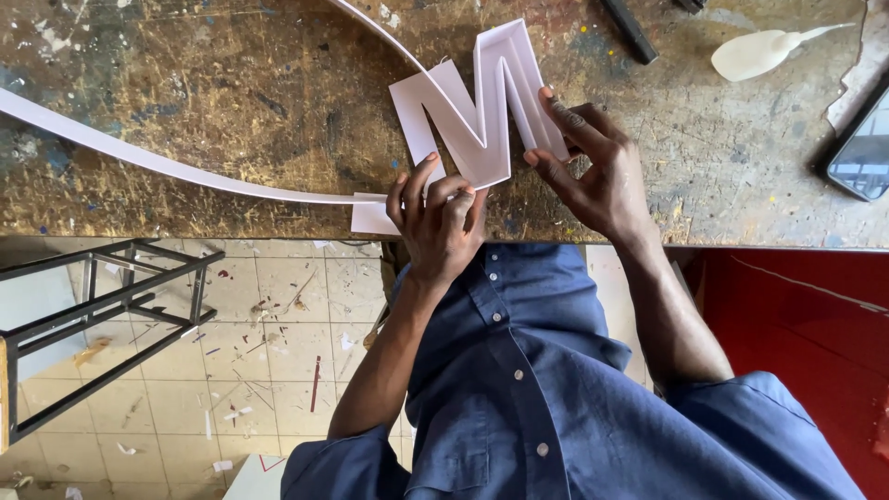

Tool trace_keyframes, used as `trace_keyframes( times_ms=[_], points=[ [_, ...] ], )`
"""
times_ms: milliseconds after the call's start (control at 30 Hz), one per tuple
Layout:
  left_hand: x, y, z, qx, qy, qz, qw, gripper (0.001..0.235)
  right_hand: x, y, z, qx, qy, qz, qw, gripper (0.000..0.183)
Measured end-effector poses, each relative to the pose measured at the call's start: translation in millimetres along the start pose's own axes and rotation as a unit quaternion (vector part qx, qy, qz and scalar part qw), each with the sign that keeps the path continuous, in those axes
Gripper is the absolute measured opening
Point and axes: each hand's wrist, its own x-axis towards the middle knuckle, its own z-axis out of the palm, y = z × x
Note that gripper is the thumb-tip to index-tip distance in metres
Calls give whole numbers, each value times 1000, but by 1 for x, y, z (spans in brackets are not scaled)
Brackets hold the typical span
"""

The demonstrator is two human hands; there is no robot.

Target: The person assembles a decorative letter M from white foam pieces. They apply glue to the edges, press the pieces together, and use pliers to hold the joints while the glue sets. The person repeats this process for multiple joints to complete the letter.

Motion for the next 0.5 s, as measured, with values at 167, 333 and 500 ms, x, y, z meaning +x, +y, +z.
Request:
trace_keyframes(
  times_ms=[167, 333, 500],
  points=[
    [-2, -2, 2, 5, 2, 3, 1000, 43, 0, 4, 1, -19, 2, -9, 1000, 61],
    [0, -3, 1, -7, 3, 5, 1000, 46, 6, -10, -16, -90, -56, 5, 994, 65],
    [-10, -12, 20, 15, 70, 25, 997, 33, 77, 13, -40, -160, 16, -100, 982, 31]
  ],
)
